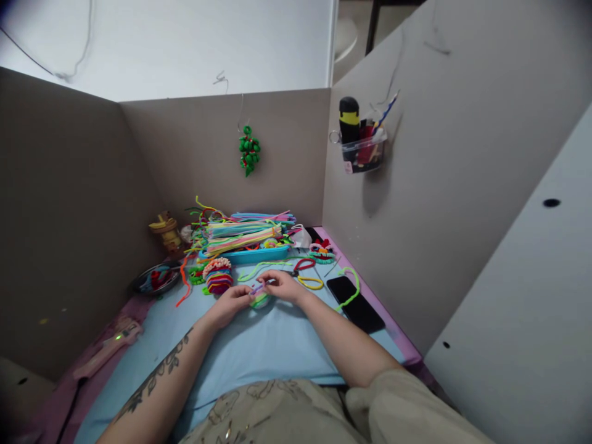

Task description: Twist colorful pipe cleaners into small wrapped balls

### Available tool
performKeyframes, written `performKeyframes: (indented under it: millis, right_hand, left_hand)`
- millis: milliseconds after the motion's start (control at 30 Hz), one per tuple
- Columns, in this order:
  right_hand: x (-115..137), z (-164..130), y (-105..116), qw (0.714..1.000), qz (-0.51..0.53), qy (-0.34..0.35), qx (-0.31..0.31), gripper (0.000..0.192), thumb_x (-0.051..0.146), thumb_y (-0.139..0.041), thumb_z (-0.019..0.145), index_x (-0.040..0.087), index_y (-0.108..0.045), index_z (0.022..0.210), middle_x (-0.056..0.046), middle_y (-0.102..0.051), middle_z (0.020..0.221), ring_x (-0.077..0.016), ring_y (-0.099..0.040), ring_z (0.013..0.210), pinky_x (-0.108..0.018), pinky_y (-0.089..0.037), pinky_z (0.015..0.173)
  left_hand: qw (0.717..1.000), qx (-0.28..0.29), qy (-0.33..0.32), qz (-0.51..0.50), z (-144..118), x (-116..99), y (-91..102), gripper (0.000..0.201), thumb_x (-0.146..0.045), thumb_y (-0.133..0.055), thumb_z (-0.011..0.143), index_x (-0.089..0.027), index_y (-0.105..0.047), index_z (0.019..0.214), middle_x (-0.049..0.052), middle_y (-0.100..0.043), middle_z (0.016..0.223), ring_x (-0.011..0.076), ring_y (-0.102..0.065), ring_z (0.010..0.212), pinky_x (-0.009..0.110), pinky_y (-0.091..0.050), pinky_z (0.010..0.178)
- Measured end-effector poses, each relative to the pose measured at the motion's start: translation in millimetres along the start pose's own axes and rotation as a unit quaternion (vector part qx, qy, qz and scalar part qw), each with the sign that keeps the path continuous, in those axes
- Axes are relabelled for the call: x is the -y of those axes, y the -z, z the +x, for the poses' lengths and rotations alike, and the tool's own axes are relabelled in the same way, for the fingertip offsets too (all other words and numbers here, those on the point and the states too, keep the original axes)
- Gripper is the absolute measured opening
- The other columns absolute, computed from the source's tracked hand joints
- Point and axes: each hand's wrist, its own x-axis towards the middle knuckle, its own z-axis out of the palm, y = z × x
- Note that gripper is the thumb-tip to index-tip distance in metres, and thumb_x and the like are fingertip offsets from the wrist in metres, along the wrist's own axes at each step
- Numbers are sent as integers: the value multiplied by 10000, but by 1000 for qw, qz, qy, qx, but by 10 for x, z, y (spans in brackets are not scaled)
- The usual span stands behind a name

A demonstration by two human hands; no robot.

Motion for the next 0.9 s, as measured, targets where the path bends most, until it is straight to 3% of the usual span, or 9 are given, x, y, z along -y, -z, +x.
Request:
performKeyframes:
  millis: [167, 367, 500, 600, 700, 900]
  right_hand:
    - [-54, 31, 22, 993, -50, 96, -49, 161, 328, -645, 746, 168, -642, 728, -48, -605, 855, -166, -572, 855, -328, -437, 834]
    - [-78, 79, 129, 976, 57, 47, -207, 236, 374, -682, 683, 176, -555, 690, -10, -580, 751, -143, -539, 719, -279, -438, 698]
    - [-69, 83, 137, 973, 74, 22, -218, 272, 399, -688, 661, 181, -530, 693, 6, -558, 706, -131, -503, 662, -257, -418, 635]
    - [-57, 81, 124, 973, 75, 35, -217, 269, 404, -687, 669, 183, -535, 690, 2, -550, 713, -133, -499, 677, -255, -415, 635]
    - [-24, 76, 123, 973, 75, 53, -212, 276, 418, -688, 676, 188, -536, 679, -5, -546, 731, -140, -506, 701, -267, -427, 658]
    - [126, 35, 82, 979, 69, 96, -167, 293, 448, -697, 679, 196, -549, 652, -21, -561, 763, -176, -556, 802, -336, -455, 780]
  left_hand:
    - [999, 0, -40, -24, 5, -14, -18, 257, -379, -662, 670, -131, -606, 705, 5, -564, 652, 103, -479, 572, 220, -356, 554]
    - [998, -25, -36, -47, -2, -72, -30, 256, -377, -666, 657, -140, -587, 715, 18, -586, 720, 121, -514, 623, 233, -387, 585]
    - [998, -38, -28, -29, 14, -60, -31, 271, -389, -662, 660, -145, -572, 738, -17, -547, 629, 103, -484, 566, 221, -361, 560]
    - [996, -79, -35, -32, 40, -43, -19, 272, -382, -659, 655, -149, -553, 746, -31, -517, 600, 89, -456, 533, 209, -337, 527]
    - [990, -124, -56, -35, 62, -35, -3, 288, -367, -679, 628, -158, -532, 761, -52, -477, 563, 78, -434, 503, 197, -314, 498]
    - [986, -153, -68, 14, 76, -9, -18, 345, -409, -674, 632, -141, -580, 828, -41, -511, 557, 92, -460, 503, 210, -339, 505]
